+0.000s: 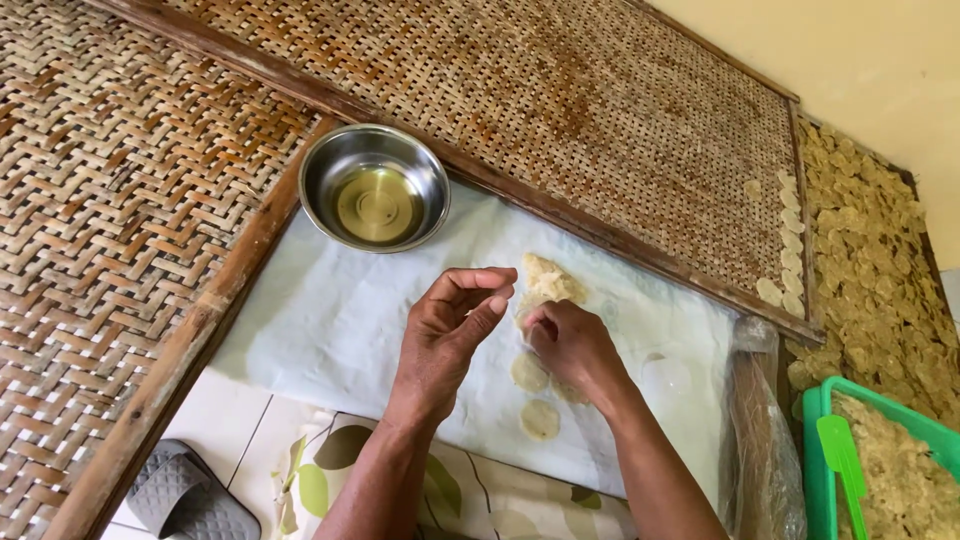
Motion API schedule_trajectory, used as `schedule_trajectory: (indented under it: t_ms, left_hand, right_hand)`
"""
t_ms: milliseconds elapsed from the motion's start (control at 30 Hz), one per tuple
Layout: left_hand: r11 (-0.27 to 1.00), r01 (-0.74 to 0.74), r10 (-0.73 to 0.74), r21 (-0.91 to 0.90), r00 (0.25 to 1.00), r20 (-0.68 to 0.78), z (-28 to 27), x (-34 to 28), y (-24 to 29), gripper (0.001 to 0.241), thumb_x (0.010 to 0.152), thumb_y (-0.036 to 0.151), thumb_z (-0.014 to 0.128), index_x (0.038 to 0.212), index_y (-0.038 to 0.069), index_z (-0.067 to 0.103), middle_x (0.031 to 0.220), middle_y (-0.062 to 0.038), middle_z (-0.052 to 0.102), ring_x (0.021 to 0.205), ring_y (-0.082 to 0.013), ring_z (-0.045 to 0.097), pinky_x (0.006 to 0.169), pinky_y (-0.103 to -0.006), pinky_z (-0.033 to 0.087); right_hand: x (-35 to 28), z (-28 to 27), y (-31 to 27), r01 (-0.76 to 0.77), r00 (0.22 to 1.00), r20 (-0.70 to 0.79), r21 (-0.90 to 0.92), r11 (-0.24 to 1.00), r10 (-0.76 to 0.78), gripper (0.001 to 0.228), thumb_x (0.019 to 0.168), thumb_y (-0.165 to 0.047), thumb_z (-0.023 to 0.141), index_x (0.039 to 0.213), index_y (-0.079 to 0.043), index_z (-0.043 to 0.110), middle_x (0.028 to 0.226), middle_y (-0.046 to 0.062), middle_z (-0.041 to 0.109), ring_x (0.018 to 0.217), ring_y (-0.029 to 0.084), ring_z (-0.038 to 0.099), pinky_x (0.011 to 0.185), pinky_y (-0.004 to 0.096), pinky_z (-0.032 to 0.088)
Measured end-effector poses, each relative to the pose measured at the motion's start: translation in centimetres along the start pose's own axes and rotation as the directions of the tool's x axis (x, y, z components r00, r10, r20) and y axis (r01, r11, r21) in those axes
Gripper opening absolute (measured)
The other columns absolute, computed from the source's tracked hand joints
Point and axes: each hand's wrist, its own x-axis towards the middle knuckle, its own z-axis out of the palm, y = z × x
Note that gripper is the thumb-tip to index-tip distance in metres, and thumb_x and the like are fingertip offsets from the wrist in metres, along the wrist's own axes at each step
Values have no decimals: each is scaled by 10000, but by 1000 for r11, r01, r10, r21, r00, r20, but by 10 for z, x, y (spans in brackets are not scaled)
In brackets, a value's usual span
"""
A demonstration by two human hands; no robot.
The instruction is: Rolling out dough and cutting it into small circular pieces to be placed on a woven tray for drying.
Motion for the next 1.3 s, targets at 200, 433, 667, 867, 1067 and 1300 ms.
schedule_trajectory:
  t_ms: [200,433,667,867,1067,1300]
  left_hand:
    - [999,21,-21,39,1000,-3,1,0,-1,196,967,75,684,1158,32,665,1288,-89,718,1186,-152,652,1046,-327,514]
    - [999,27,-27,35,1000,0,0,0,1,199,964,76,679,1159,41,664,1288,-76,715,1203,-143,651,1054,-318,518]
    - [996,38,-36,87,999,-18,1,4,-19,260,992,106,619,1247,52,623,1334,-85,687,1289,-171,588,1117,-344,444]
    - [976,191,-199,-101,977,-72,11,6,-58,530,992,231,569,1495,151,418,1506,-82,522,1403,-149,453,1160,-414,351]
    - [808,377,-401,-453,915,46,17,1,-65,542,997,344,495,1503,189,376,1313,-122,602,1158,-257,604,1031,-470,470]
    - [809,404,-424,-426,904,52,20,2,-57,498,982,91,592,1456,85,441,1189,-116,648,982,-196,646,941,-390,554]
  right_hand:
    - [-5,-5,-35,-121,992,27,-27,992,121,178,899,-265,672,937,-91,688,928,116,737,860,286,721,790,395,570]
    - [2,6,-2,65,997,-36,-136,989,-70,122,879,-191,690,897,-73,666,887,111,705,779,277,691,715,403,537]
    - [1,-11,57,-151,988,31,402,903,152,142,893,-131,736,1019,-69,711,900,30,740,772,110,675,713,284,558]
    - [-16,-32,57,-89,996,58,797,598,70,118,927,-87,718,1030,-47,676,941,25,708,843,100,665,755,280,562]
    - [-23,-30,60,-74,997,58,939,337,58,149,933,-121,725,1063,-74,669,960,15,681,849,116,664,783,288,564]
    - [-27,-23,60,-55,997,35,949,310,70,134,959,-149,700,1068,-79,663,962,11,680,861,109,663,788,301,567]
